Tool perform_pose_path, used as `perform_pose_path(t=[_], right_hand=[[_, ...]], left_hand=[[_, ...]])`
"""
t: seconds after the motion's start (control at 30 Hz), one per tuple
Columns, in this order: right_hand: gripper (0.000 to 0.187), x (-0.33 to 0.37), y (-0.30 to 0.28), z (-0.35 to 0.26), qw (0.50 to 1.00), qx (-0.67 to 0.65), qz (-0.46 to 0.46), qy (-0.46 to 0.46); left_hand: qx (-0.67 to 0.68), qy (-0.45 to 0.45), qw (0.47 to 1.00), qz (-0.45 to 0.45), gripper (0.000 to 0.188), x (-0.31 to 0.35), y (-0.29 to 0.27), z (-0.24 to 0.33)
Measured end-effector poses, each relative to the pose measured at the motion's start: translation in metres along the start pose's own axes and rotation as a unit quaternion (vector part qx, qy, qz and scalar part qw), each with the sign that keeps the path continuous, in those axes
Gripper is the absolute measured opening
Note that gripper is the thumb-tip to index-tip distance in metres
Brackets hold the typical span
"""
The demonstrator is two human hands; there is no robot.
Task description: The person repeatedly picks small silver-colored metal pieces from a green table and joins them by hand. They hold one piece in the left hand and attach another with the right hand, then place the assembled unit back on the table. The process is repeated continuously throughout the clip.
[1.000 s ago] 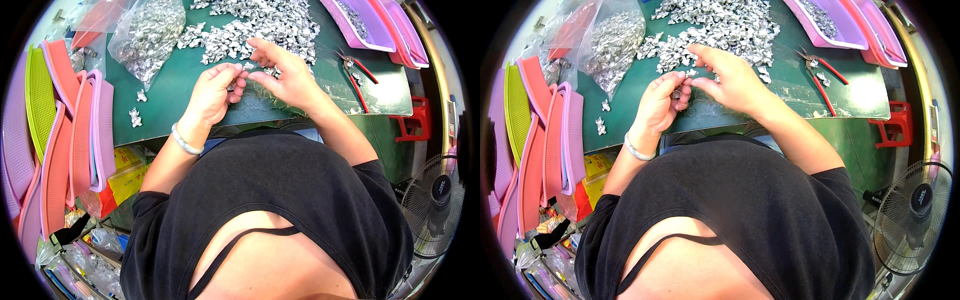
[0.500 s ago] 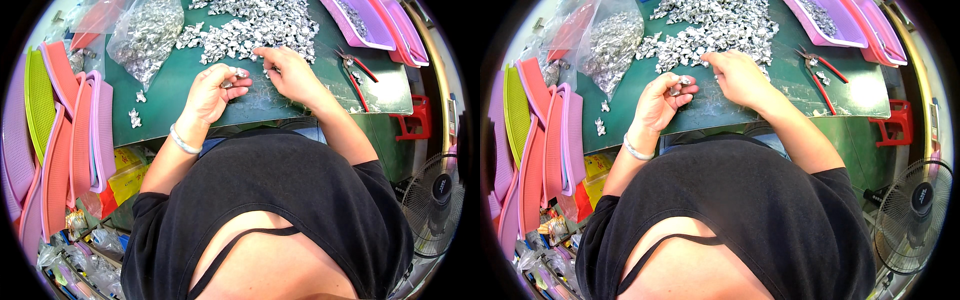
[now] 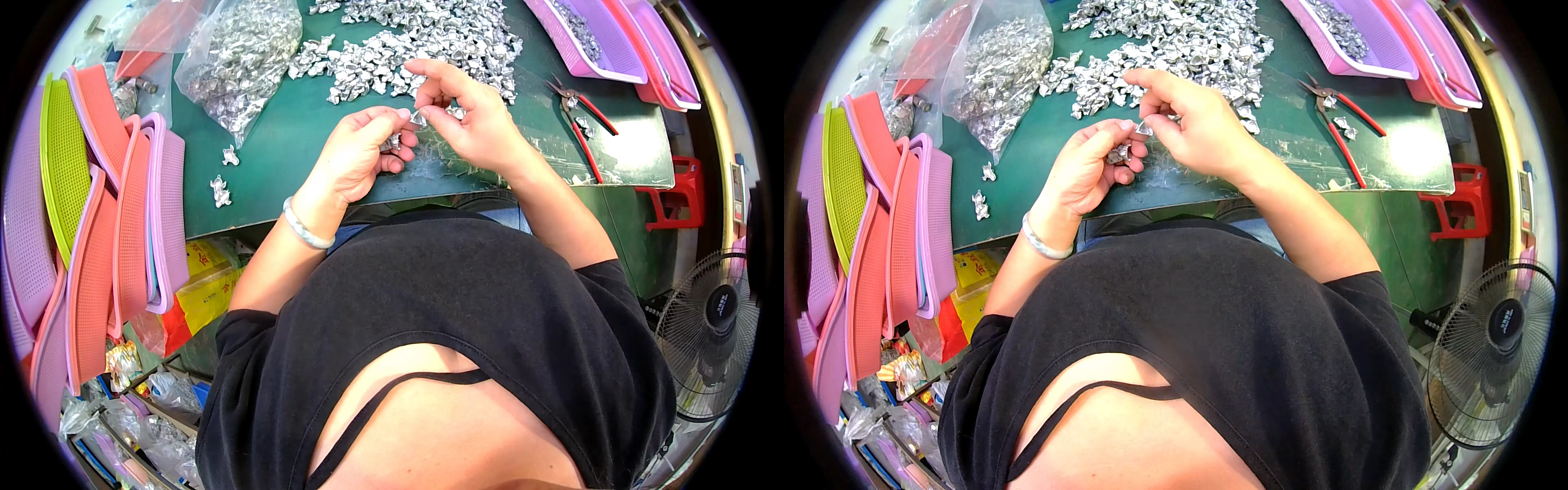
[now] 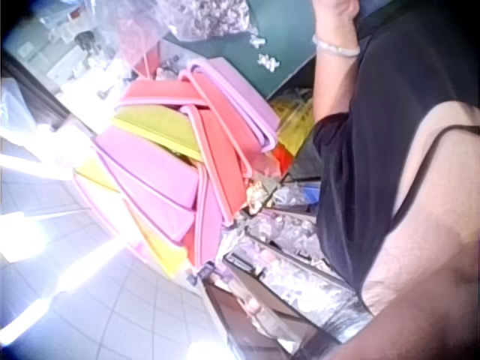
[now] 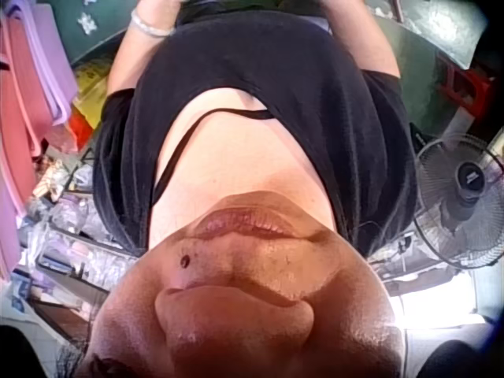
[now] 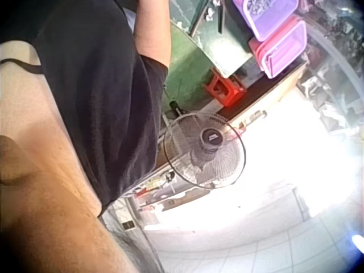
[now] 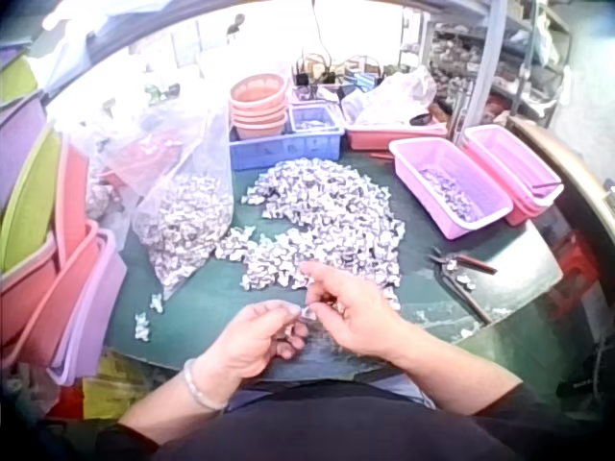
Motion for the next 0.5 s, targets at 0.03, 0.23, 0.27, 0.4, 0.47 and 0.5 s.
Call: perform_pose_path(t=[0.03,0.23,0.27,0.4,0.47,0.5], right_hand=[[0.045,0.0002,-0.0001,-0.0015,1.000,-0.003,-0.008,0.001],[0.046,0.0019,-0.0004,-0.0011,0.999,-0.035,-0.011,0.026],[0.046,0.0028,-0.0011,-0.0008,0.998,-0.046,-0.023,0.039],[0.046,0.0059,0.0007,0.0007,0.992,-0.097,-0.057,0.057],[0.046,0.0058,0.0005,0.0004,0.992,-0.089,-0.058,0.065],[0.046,0.0057,0.0004,0.0002,0.992,-0.088,-0.056,0.065]], left_hand=[[-0.002,0.009,1.000,0.000,0.017,0.0004,0.0009,-0.0009],[0.013,0.026,0.999,0.020,0.014,0.0008,0.0004,-0.0001],[0.015,0.028,0.999,0.024,0.014,0.0011,0.0007,0.0003],[0.027,0.032,0.999,0.024,0.014,0.0021,0.0000,0.0007],[0.033,0.028,0.999,0.019,0.014,0.0021,-0.0005,0.0008],[0.035,0.024,0.999,0.017,0.015,0.0020,-0.0004,0.0010]])
Point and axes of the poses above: each hand's wrist, its own x-axis away from the middle knuckle, its own y-axis out of the palm, z = x × y, the point moved 1 cm from there along -x, towards the middle knuckle, and after that the axes turned 14 degrees about x, right-handed, at the moved point
